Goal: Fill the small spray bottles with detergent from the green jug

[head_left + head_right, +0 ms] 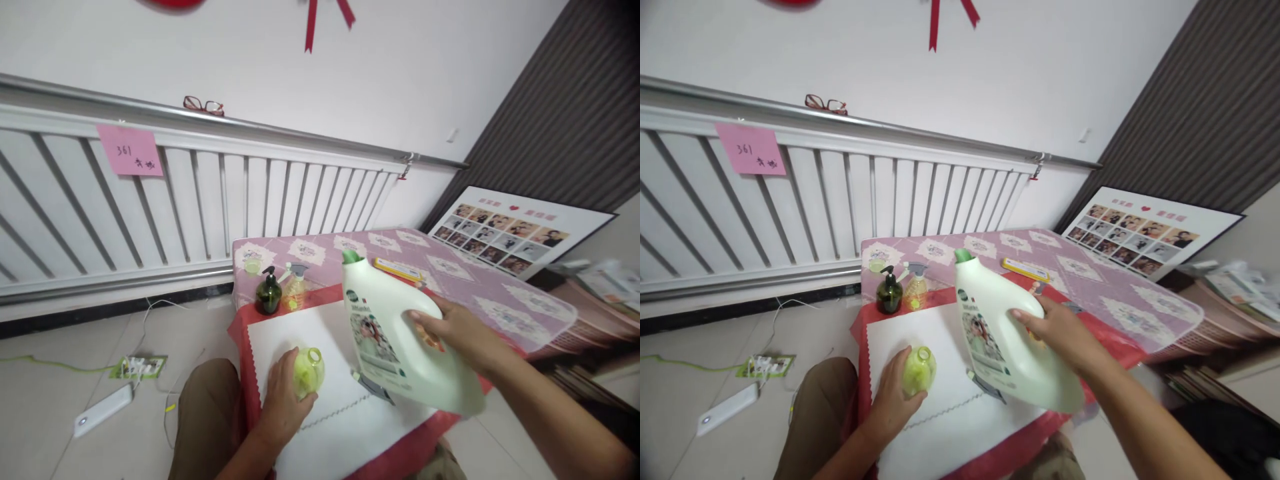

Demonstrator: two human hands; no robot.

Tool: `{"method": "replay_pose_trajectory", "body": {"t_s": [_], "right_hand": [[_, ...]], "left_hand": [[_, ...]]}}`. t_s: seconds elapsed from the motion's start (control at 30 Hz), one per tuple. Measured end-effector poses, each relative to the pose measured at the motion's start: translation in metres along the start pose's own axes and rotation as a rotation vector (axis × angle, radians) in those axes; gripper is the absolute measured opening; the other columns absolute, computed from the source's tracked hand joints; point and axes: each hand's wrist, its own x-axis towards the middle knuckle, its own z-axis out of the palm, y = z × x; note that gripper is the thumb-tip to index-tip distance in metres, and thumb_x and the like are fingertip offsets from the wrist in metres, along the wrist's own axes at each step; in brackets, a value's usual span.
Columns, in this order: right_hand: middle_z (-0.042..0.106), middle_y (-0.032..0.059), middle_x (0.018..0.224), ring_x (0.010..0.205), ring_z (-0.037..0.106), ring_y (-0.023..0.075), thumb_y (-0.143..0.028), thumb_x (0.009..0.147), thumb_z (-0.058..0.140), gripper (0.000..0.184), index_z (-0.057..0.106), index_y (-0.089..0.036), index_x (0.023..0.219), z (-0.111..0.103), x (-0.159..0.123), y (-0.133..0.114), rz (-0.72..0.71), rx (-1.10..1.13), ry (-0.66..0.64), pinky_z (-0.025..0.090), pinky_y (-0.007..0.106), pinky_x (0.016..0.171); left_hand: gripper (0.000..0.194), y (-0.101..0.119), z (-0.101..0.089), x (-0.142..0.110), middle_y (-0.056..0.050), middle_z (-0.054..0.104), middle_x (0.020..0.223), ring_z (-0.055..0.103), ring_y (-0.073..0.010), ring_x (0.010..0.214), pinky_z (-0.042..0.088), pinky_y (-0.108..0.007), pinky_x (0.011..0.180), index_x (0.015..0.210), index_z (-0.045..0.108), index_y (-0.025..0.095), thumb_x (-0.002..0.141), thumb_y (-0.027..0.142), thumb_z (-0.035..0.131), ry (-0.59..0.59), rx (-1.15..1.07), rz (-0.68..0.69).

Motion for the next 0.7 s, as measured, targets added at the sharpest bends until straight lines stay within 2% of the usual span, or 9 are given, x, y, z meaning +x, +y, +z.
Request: {"method": "replay_pose_trajectory", "body": {"t_s": [0.17, 0.3, 0.43, 0.57, 0.7], "right_hand": [[0.072, 0.0055, 0.080, 0.071, 0.067, 0.0256, -0.056, 0.074, 0.060, 0.048, 0.063, -0.019, 0.103, 0.052, 0.015, 0.013, 0.048, 0.161, 0.177, 0.049, 0.035, 0.064], [0.070, 0.0077, 0.088, 0.078, 0.066, 0.0262, -0.060, 0.075, 0.055, 0.051, 0.058, -0.018, 0.104, 0.106, 0.028, 0.026, 0.049, 0.300, 0.306, 0.051, 0.036, 0.067], [0.069, 0.0100, 0.091, 0.082, 0.065, 0.0271, -0.061, 0.076, 0.052, 0.050, 0.054, -0.018, 0.101, 0.149, 0.029, 0.038, 0.057, 0.372, 0.353, 0.052, 0.039, 0.071], [0.070, 0.0094, 0.093, 0.085, 0.065, 0.0268, -0.058, 0.077, 0.055, 0.044, 0.055, -0.019, 0.098, 0.163, 0.018, 0.048, 0.007, 0.378, 0.290, 0.053, 0.038, 0.073], [0.069, 0.0075, 0.098, 0.089, 0.065, 0.0226, -0.054, 0.087, 0.040, 0.040, 0.054, -0.021, 0.103, 0.146, 0.006, 0.068, -0.073, 0.315, 0.206, 0.053, 0.035, 0.079]], "left_hand": [[0.084, -0.008, 0.003, 0.002, -0.014, 0.048, 0.146, 0.044, -0.0322, 0.136, 0.033, -0.048, 0.115, 0.141, 0.037, 0.019, 0.064, 0.023, 0.070, 0.003, -0.026, -0.034], [0.086, -0.014, 0.005, 0.004, -0.016, 0.046, 0.147, 0.043, -0.0334, 0.137, 0.033, -0.049, 0.116, 0.141, 0.036, 0.018, 0.062, 0.024, 0.071, -0.033, 0.000, -0.036], [0.085, -0.017, 0.006, 0.003, -0.015, 0.049, 0.145, 0.044, -0.0333, 0.136, 0.034, -0.048, 0.115, 0.140, 0.038, 0.018, 0.062, 0.024, 0.071, -0.024, 0.037, -0.025], [0.084, -0.019, 0.008, 0.002, -0.015, 0.049, 0.144, 0.046, -0.0331, 0.134, 0.036, -0.048, 0.114, 0.139, 0.037, 0.019, 0.063, 0.025, 0.071, 0.013, 0.053, 0.007], [0.083, -0.021, 0.008, 0.002, -0.016, 0.050, 0.143, 0.045, -0.0346, 0.134, 0.036, -0.051, 0.114, 0.138, 0.036, 0.020, 0.063, 0.025, 0.070, -0.005, 0.049, 0.022]]}}
